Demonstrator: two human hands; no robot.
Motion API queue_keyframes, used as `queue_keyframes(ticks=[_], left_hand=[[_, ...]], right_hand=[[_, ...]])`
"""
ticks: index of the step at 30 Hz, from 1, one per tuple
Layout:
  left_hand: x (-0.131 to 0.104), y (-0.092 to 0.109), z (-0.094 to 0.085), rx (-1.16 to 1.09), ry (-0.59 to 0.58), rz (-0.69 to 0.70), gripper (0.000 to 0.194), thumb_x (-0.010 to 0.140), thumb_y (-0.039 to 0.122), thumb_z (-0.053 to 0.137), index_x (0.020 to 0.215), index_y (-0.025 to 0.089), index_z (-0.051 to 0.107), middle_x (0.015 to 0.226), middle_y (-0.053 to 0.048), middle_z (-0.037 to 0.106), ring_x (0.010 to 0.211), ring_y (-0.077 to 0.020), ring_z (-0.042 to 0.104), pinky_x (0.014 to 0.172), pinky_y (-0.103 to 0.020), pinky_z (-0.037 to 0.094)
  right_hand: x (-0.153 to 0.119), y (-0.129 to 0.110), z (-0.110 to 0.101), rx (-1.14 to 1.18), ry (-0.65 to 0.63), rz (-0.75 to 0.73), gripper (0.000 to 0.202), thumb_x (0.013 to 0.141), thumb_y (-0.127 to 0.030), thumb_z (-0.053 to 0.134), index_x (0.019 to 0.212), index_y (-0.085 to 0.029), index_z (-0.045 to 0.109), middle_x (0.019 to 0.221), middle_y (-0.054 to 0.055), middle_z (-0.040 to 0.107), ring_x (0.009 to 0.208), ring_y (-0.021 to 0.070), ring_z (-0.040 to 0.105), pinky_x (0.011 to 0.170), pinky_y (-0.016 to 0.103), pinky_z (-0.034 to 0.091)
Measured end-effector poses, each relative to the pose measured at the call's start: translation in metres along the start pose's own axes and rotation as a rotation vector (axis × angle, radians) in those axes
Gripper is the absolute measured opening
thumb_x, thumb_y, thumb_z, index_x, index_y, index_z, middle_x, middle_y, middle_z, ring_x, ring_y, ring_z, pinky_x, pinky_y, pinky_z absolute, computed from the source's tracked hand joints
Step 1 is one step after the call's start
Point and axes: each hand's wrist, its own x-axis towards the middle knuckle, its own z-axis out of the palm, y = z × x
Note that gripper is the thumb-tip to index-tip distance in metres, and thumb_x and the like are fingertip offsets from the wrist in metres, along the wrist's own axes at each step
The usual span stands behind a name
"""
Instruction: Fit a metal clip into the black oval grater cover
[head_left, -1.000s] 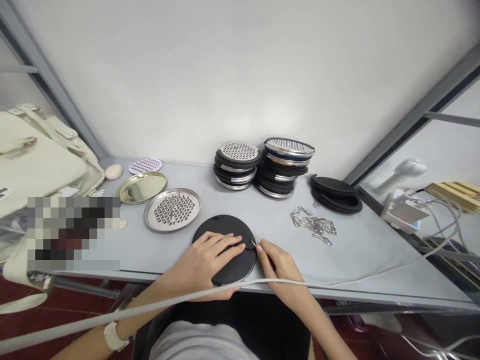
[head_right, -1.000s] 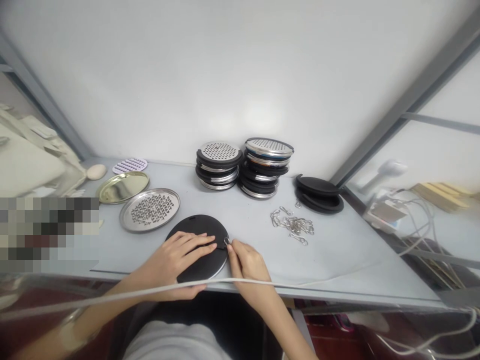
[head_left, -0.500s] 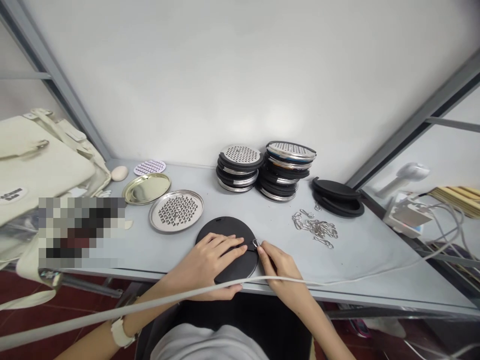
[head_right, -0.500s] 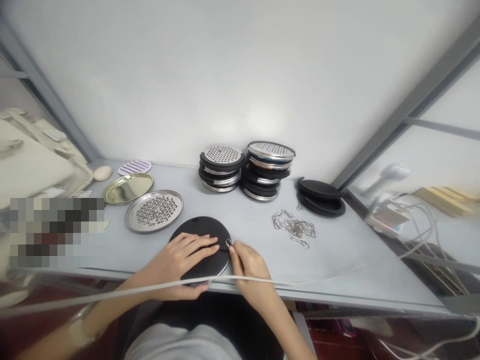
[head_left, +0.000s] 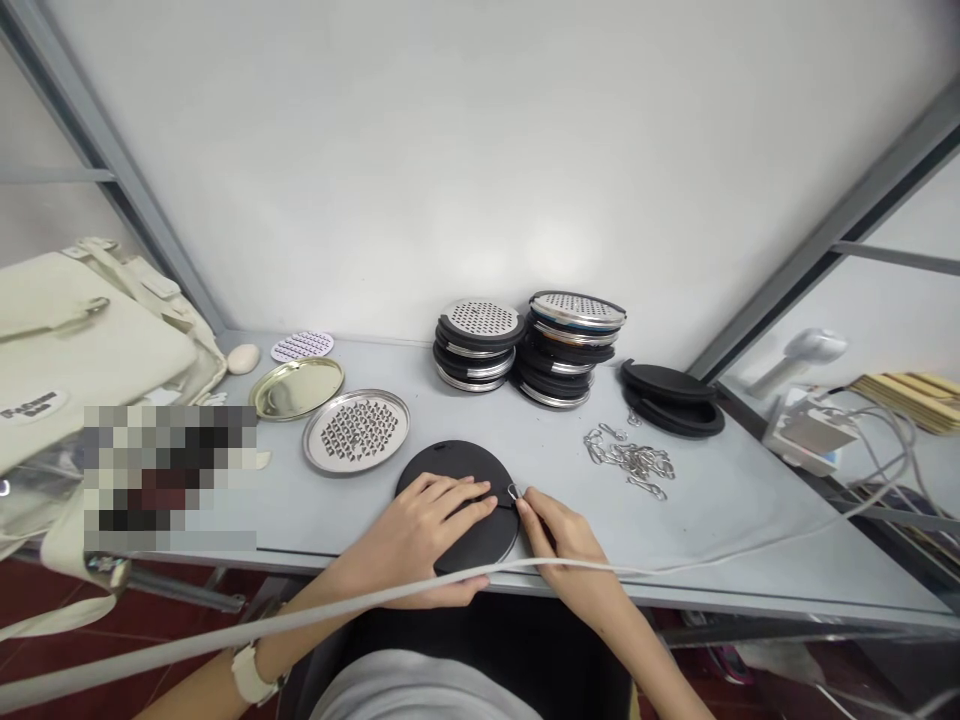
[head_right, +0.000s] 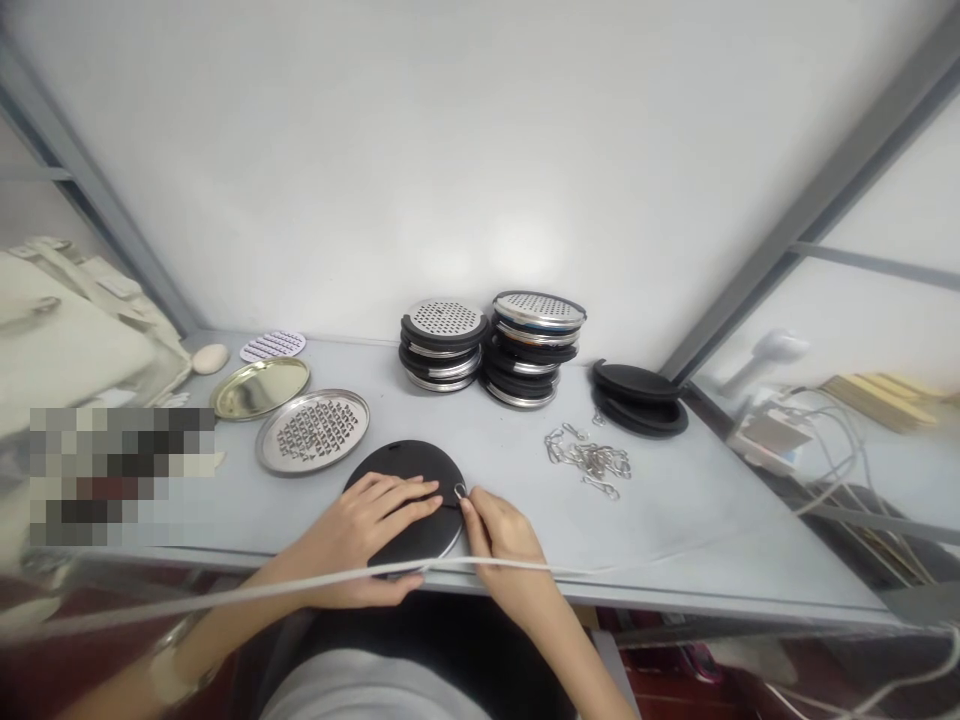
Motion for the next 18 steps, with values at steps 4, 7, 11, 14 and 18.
queue_keyframes(ticks=[4,7,11,14,18], left_hand=[[0.0013,0.0014,-0.0014,-0.009,-0.003,-0.006,0.064,0.077,0.038,0.063,0.136,0.022,0.045,0.14,-0.008,0.048,0.125,-0.0281,0.046,0.103,-0.043,0.034],[0.0011,0.001,-0.0008,-0.012,-0.005,-0.009,0.065,0.076,0.037,0.063,0.136,0.022,0.044,0.14,-0.007,0.048,0.125,-0.0281,0.045,0.103,-0.043,0.034],[-0.0002,-0.0001,0.0004,-0.011,-0.01,-0.009,0.063,0.078,0.038,0.062,0.135,0.021,0.045,0.142,-0.008,0.046,0.126,-0.0289,0.044,0.104,-0.044,0.033],[-0.0003,-0.0003,0.0001,-0.013,-0.016,0.0,0.063,0.078,0.039,0.062,0.136,0.021,0.045,0.141,-0.009,0.047,0.127,-0.0282,0.044,0.104,-0.043,0.032],[0.0008,0.0,-0.0008,-0.001,-0.001,0.003,0.065,0.077,0.039,0.062,0.137,0.021,0.044,0.139,-0.008,0.049,0.126,-0.0272,0.045,0.104,-0.042,0.034]], right_hand=[[-0.0001,-0.0004,0.0002,-0.003,-0.003,-0.008,0.023,0.099,-0.027,0.033,0.078,-0.022,0.041,0.068,-0.001,0.049,0.059,0.014,0.049,0.06,0.026,0.04],[0.0008,-0.0019,-0.0004,0.002,-0.008,-0.006,0.025,0.099,-0.027,0.033,0.076,-0.022,0.04,0.066,-0.001,0.048,0.058,0.014,0.047,0.058,0.026,0.039],[0.0003,-0.0015,-0.0001,0.013,-0.024,0.01,0.025,0.099,-0.028,0.033,0.076,-0.022,0.039,0.066,-0.002,0.048,0.057,0.0137,0.046,0.058,0.026,0.038],[-0.0002,0.0003,0.0011,0.017,-0.034,0.013,0.023,0.099,-0.028,0.033,0.079,-0.021,0.042,0.068,-0.001,0.05,0.059,0.0141,0.048,0.06,0.026,0.039],[-0.0002,0.0014,0.0026,0.018,-0.021,-0.01,0.022,0.099,-0.028,0.034,0.082,-0.021,0.044,0.071,0.0,0.051,0.063,0.0148,0.05,0.063,0.026,0.039]])
